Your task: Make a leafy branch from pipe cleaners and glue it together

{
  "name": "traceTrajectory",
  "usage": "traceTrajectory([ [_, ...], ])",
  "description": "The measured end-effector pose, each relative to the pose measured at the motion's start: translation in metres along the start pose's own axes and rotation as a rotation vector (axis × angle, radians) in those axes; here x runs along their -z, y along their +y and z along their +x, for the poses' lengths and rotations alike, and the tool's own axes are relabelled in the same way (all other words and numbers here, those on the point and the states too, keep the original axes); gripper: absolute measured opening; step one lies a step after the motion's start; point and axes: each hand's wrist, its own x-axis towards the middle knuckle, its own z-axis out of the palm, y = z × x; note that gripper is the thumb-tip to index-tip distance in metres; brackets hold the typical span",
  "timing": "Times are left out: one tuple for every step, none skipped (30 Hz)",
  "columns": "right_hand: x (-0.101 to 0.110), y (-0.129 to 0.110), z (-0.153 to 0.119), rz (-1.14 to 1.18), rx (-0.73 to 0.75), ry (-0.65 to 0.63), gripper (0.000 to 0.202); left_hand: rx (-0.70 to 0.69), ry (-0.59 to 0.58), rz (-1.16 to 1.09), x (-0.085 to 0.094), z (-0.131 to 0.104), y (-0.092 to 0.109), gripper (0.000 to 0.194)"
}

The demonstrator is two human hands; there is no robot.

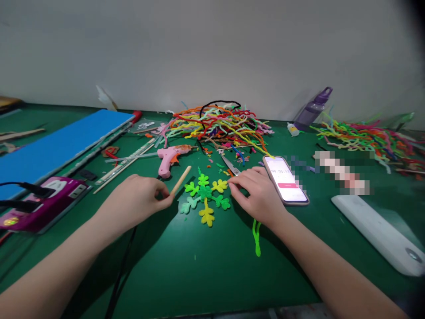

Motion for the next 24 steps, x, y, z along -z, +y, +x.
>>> traceTrajectory([
  [0.000, 0.000, 0.000, 0.003, 0.000, 0.005, 0.015, -0.037, 0.037, -0.005, 0.000, 0.000, 0.000, 0.031],
  [0.000, -0.001, 0.000, 0.009, 0.004, 0.009, 0.015, -0.087, 0.081, -0.007, -0.001, -0.001, 0.000, 0.030],
  [0.000, -0.001, -0.001, 0.018, 0.010, 0.016, 0.014, -0.145, 0.127, -0.004, -0.002, -0.001, 0.000, 0.029],
  [0.000, -0.002, -0.001, 0.030, 0.017, 0.025, 0.013, -0.206, 0.171, 0.001, -0.003, -0.001, 0.000, 0.028],
  [0.000, -0.003, -0.001, 0.045, 0.028, 0.034, 0.012, -0.266, 0.207, 0.009, -0.005, -0.001, 0.000, 0.026],
  [0.000, -0.003, -0.001, 0.061, 0.044, 0.042, 0.012, -0.323, 0.236, 0.020, -0.006, -0.001, 0.001, 0.025],
  [0.000, -0.004, -0.002, 0.076, 0.061, 0.049, 0.014, -0.377, 0.261, 0.036, -0.007, -0.001, 0.001, 0.023],
  [0.000, -0.005, -0.002, 0.086, 0.081, 0.052, 0.019, -0.430, 0.286, 0.057, -0.008, -0.002, 0.002, 0.023],
  [0.000, -0.006, -0.002, 0.091, 0.101, 0.045, 0.023, -0.479, 0.312, 0.082, -0.008, -0.002, 0.003, 0.023],
  [0.000, -0.008, -0.002, 0.091, 0.123, 0.031, 0.027, -0.520, 0.341, 0.111, -0.009, -0.002, 0.004, 0.023],
  [0.000, -0.010, -0.002, 0.084, 0.146, 0.014, 0.030, -0.551, 0.370, 0.140, -0.009, -0.003, 0.005, 0.024],
  [-0.001, -0.012, -0.002, 0.075, 0.174, -0.003, 0.032, -0.574, 0.394, 0.166, -0.008, -0.003, 0.006, 0.024],
  [-0.001, -0.013, -0.001, 0.066, 0.202, -0.020, 0.032, -0.591, 0.415, 0.187, -0.008, -0.003, 0.007, 0.024],
  [-0.002, -0.015, -0.001, 0.056, 0.227, -0.029, 0.031, -0.606, 0.429, 0.201, -0.007, -0.004, 0.009, 0.023],
  [-0.004, -0.017, -0.002, 0.048, 0.244, -0.028, 0.029, -0.617, 0.443, 0.208, -0.007, -0.004, 0.010, 0.022],
  [-0.005, -0.018, -0.002, 0.040, 0.251, -0.022, 0.027, -0.622, 0.457, 0.210, -0.006, -0.005, 0.010, 0.020],
  [-0.007, -0.018, -0.003, 0.034, 0.247, -0.012, 0.026, -0.624, 0.471, 0.207, -0.006, -0.005, 0.011, 0.019],
  [-0.008, -0.018, -0.003, 0.028, 0.238, 0.000, 0.024, -0.619, 0.485, 0.200, -0.005, -0.005, 0.011, 0.018],
  [-0.010, -0.018, -0.004, 0.025, 0.222, 0.014, 0.022, -0.609, 0.501, 0.191, -0.006, -0.005, 0.011, 0.017],
  [-0.012, -0.017, -0.005, 0.026, 0.206, 0.023, 0.020, -0.595, 0.514, 0.180, -0.006, -0.005, 0.011, 0.017],
  [-0.013, -0.017, -0.005, 0.029, 0.185, 0.030, 0.019, -0.579, 0.521, 0.171, -0.006, -0.005, 0.010, 0.016],
  [-0.014, -0.016, -0.005, 0.033, 0.164, 0.034, 0.017, -0.562, 0.525, 0.163, -0.007, -0.005, 0.010, 0.016],
  [-0.015, -0.014, -0.005, 0.039, 0.144, 0.036, 0.016, -0.545, 0.525, 0.156, -0.008, -0.004, 0.009, 0.016],
  [-0.016, -0.013, -0.005, 0.046, 0.129, 0.035, 0.016, -0.528, 0.520, 0.151, -0.009, -0.003, 0.009, 0.017],
])
